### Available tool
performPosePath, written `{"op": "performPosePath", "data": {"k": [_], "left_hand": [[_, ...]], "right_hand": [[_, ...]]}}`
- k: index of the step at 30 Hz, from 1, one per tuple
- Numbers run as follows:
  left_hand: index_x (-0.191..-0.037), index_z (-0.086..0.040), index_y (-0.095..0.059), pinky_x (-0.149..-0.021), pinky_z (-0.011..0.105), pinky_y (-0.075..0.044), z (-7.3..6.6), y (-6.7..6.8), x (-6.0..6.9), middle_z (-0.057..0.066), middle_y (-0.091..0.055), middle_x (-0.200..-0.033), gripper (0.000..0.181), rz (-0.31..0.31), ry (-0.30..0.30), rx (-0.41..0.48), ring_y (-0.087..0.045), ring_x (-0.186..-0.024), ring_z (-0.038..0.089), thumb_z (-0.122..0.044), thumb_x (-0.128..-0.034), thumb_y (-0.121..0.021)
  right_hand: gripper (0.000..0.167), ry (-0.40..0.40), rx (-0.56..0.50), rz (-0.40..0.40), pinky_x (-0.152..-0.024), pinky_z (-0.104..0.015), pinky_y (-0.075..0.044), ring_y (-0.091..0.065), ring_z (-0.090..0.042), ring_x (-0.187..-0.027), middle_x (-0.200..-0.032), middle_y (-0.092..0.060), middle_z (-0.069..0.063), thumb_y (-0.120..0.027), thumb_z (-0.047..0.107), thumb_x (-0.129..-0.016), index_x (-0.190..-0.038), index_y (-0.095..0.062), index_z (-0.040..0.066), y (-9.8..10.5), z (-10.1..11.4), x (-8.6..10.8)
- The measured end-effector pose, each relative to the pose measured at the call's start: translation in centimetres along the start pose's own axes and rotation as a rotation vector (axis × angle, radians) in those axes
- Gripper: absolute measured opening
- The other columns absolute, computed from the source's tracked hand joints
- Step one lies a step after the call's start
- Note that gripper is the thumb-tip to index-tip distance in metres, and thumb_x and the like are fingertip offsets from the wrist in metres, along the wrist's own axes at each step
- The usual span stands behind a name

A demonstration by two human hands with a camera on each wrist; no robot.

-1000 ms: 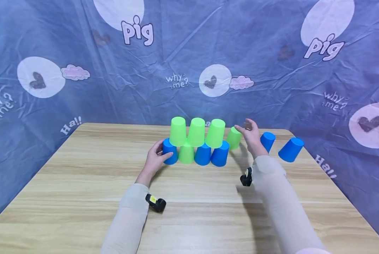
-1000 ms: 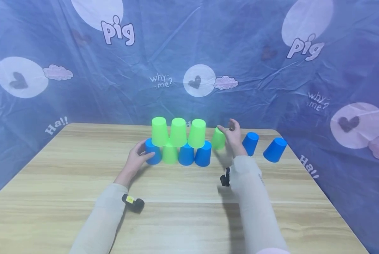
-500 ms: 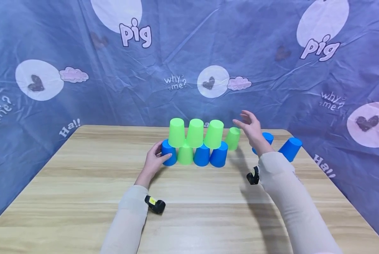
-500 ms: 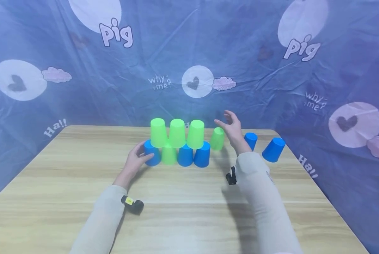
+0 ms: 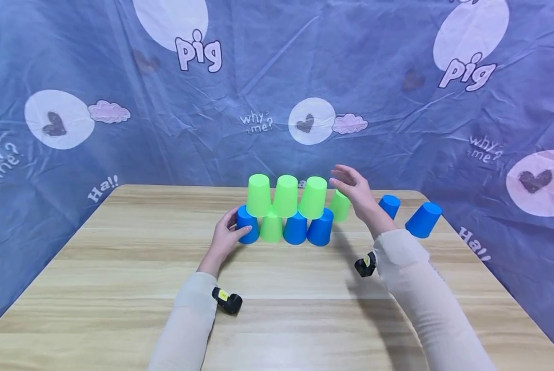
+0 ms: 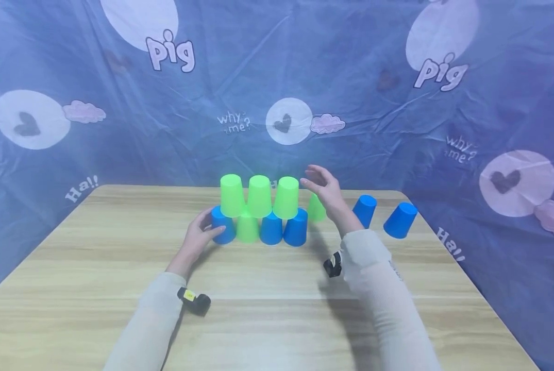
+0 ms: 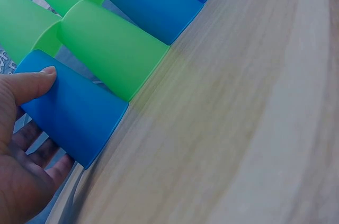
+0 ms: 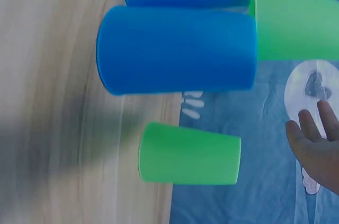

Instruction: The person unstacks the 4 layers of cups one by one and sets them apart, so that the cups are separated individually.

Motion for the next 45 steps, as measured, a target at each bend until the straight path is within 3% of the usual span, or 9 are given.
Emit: {"op": "performPosePath", "data": {"k": [5, 11, 29, 45], "left_hand": [[-0.124, -0.008, -0.043, -0.091, 0.041, -0.033, 0.1, -0.1, -0.1, 0.016, -0.047, -0.118, 0.052, 0.007, -0.004, -0.017, -0.042, -0.108, 0.027, -0.006, -0.0766, -0.064], [-0.125, -0.009, -0.042, -0.092, 0.040, -0.033, 0.2, -0.2, -0.1, 0.015, -0.046, -0.119, 0.053, 0.014, 0.018, -0.037, -0.042, -0.109, 0.026, -0.007, -0.0773, -0.064], [-0.125, -0.009, -0.043, -0.092, 0.040, -0.032, 0.3, 0.2, -0.1, 0.013, -0.046, -0.119, 0.052, 0.008, 0.027, -0.028, -0.042, -0.108, 0.025, -0.008, -0.0771, -0.064], [-0.126, -0.008, -0.041, -0.093, 0.040, -0.032, 0.1, 0.0, -0.1, 0.014, -0.045, -0.120, 0.054, 0.017, 0.032, -0.027, -0.041, -0.110, 0.026, -0.008, -0.0776, -0.064]], "right_hand": [[0.058, -0.017, -0.020, 0.063, -0.095, -0.042, -0.027, -0.034, -0.028, -0.117, -0.130, -0.035, -0.016, -0.057, 0.027, -0.084, -0.131, -0.032, 0.007, -1.0, -0.6, 0.7], [0.058, -0.069, -0.039, 0.084, -0.095, -0.042, -0.028, -0.035, -0.028, -0.115, -0.127, -0.037, -0.017, -0.058, 0.023, -0.083, -0.131, -0.032, 0.005, -1.8, -1.5, 1.1], [0.058, -0.103, 0.025, 0.072, -0.091, -0.041, -0.033, -0.040, -0.026, -0.111, -0.124, -0.044, -0.012, -0.063, 0.018, -0.079, -0.129, -0.036, 0.007, -3.6, -1.5, 1.2], [0.055, -0.083, -0.061, 0.047, -0.092, -0.040, -0.033, -0.040, -0.026, -0.111, -0.124, -0.043, -0.014, -0.062, 0.013, -0.080, -0.128, -0.038, 0.005, -3.2, -1.0, 1.5]]}}
Point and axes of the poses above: each hand's wrist, its own x-axis away from the middle knuckle, its own y-axis out of the back of the hand, z = x × y, the point moved 4 cm from there along -x, towards the middle knuckle
